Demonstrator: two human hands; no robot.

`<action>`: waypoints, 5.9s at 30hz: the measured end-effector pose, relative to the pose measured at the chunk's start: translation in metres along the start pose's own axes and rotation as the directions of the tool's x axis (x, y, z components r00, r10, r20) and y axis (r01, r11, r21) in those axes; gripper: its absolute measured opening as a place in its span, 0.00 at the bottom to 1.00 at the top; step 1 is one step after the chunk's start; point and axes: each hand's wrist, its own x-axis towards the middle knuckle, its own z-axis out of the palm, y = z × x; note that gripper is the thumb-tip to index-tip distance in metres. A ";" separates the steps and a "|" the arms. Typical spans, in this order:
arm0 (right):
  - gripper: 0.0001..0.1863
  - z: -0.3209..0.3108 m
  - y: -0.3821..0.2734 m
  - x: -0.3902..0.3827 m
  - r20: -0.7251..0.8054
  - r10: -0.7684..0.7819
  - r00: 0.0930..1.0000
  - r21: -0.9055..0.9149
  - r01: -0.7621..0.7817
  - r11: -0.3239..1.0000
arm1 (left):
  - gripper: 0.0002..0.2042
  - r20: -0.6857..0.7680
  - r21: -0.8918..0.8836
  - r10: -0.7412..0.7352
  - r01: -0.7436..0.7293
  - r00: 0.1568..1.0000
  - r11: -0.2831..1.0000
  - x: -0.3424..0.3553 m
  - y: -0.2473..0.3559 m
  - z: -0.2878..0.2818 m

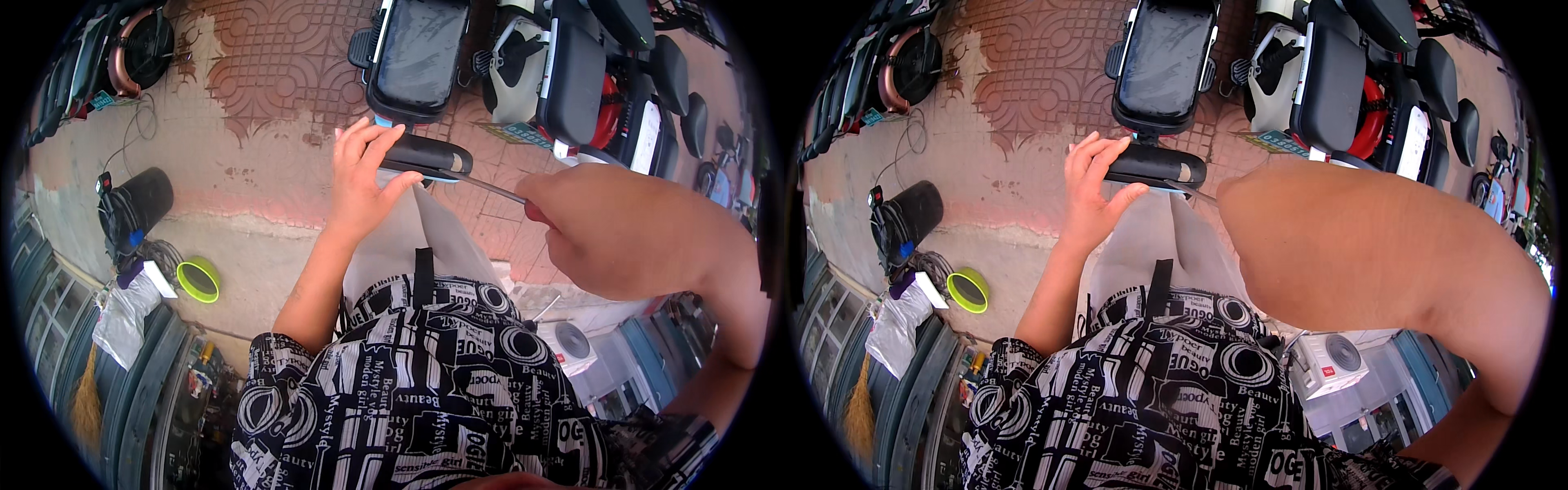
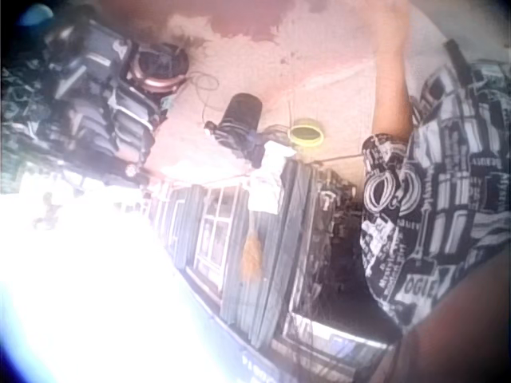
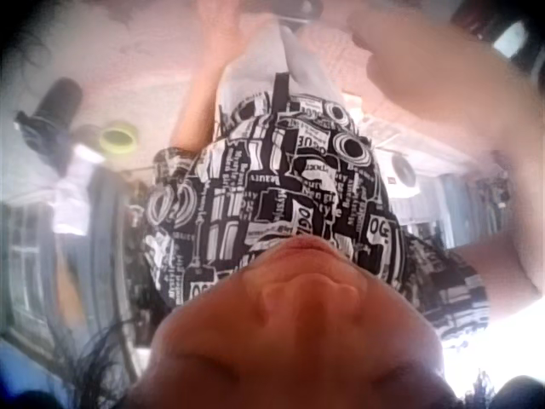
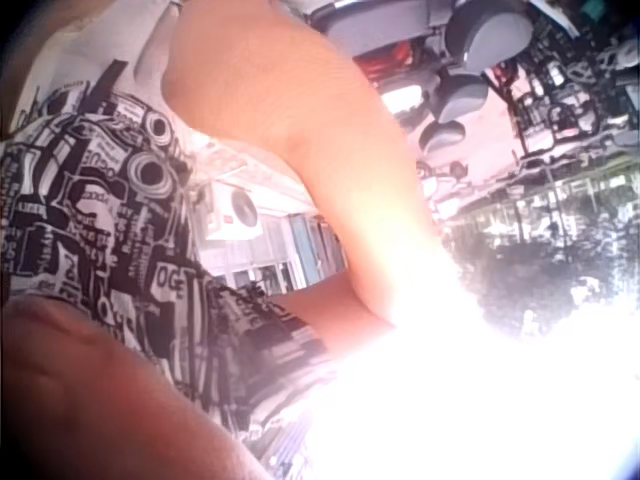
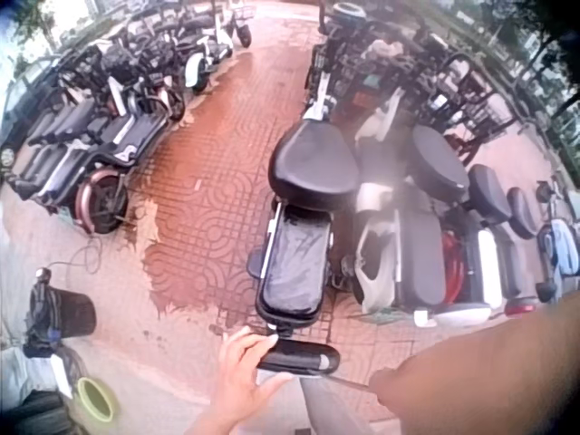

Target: The person wipes a scooter seat with a blue cloth, then installs a light blue backrest onto the scooter. They use a screwdriver to tighten screws on the backrest and adjust its position.

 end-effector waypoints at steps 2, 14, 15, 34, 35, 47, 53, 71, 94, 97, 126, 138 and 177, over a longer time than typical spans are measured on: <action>0.15 0.008 0.007 -0.018 -0.201 -0.076 0.977 -0.038 0.070 0.997 | 0.28 0.015 0.043 0.017 -0.018 1.000 0.999 0.004 -0.001 -0.003; 0.18 0.132 0.025 -0.016 -0.436 0.108 0.893 0.292 0.027 0.956 | 0.19 -0.054 0.160 0.212 -0.201 0.976 0.966 0.011 -0.003 -0.004; 0.19 0.143 0.024 -0.014 -0.451 0.137 0.882 0.317 0.014 0.948 | 0.19 -0.065 0.169 0.240 -0.227 0.968 0.959 0.013 -0.003 -0.002; 0.25 0.253 0.000 0.044 -0.814 0.197 0.547 0.214 -0.034 0.976 | 0.20 -0.042 0.332 0.271 -0.242 0.962 0.912 0.024 -0.014 -0.004; 0.25 0.255 -0.004 0.047 -0.815 0.222 0.536 0.220 -0.069 0.973 | 0.20 -0.047 0.328 0.271 -0.241 0.961 0.913 0.025 -0.014 -0.005; 0.29 0.303 -0.054 0.114 -0.866 0.435 0.247 0.373 -0.262 0.890 | 0.21 -0.131 0.302 0.369 -0.318 0.920 0.899 0.028 -0.017 0.015; 0.32 0.296 -0.084 0.133 -0.784 0.546 0.294 0.485 -0.258 0.835 | 0.19 -0.114 0.315 0.357 -0.307 0.927 0.898 0.027 -0.015 0.016; 0.27 0.286 -0.062 0.123 -0.787 0.539 0.300 0.562 -0.011 0.827 | 0.18 -0.099 0.269 0.317 -0.282 0.943 0.921 0.030 -0.012 0.026; 0.22 0.228 0.023 0.022 -0.804 0.223 0.552 0.310 0.068 0.948 | 0.48 0.233 -0.869 -0.732 0.474 0.640 0.138 -0.004 0.029 0.060; 0.22 0.209 0.034 0.015 -0.788 0.144 0.599 0.241 0.085 0.967 | 0.46 0.146 -0.906 -0.733 0.387 0.665 0.170 -0.005 0.016 0.073; 0.17 0.037 0.012 -0.011 -0.143 -0.030 0.989 0.108 0.046 0.993 | 0.36 -0.064 -0.960 -0.718 0.154 0.693 0.234 -0.014 0.018 0.078; 0.20 0.024 0.029 -0.001 -0.088 0.112 0.990 0.281 -0.083 0.956 | 0.33 -0.084 -0.965 -0.692 0.113 0.717 0.235 -0.013 0.023 0.073; 0.20 0.123 0.000 0.023 -0.012 0.148 0.989 0.914 -0.049 0.402 | 0.31 0.056 -0.955 -0.692 0.241 0.719 0.173 -0.021 0.020 0.069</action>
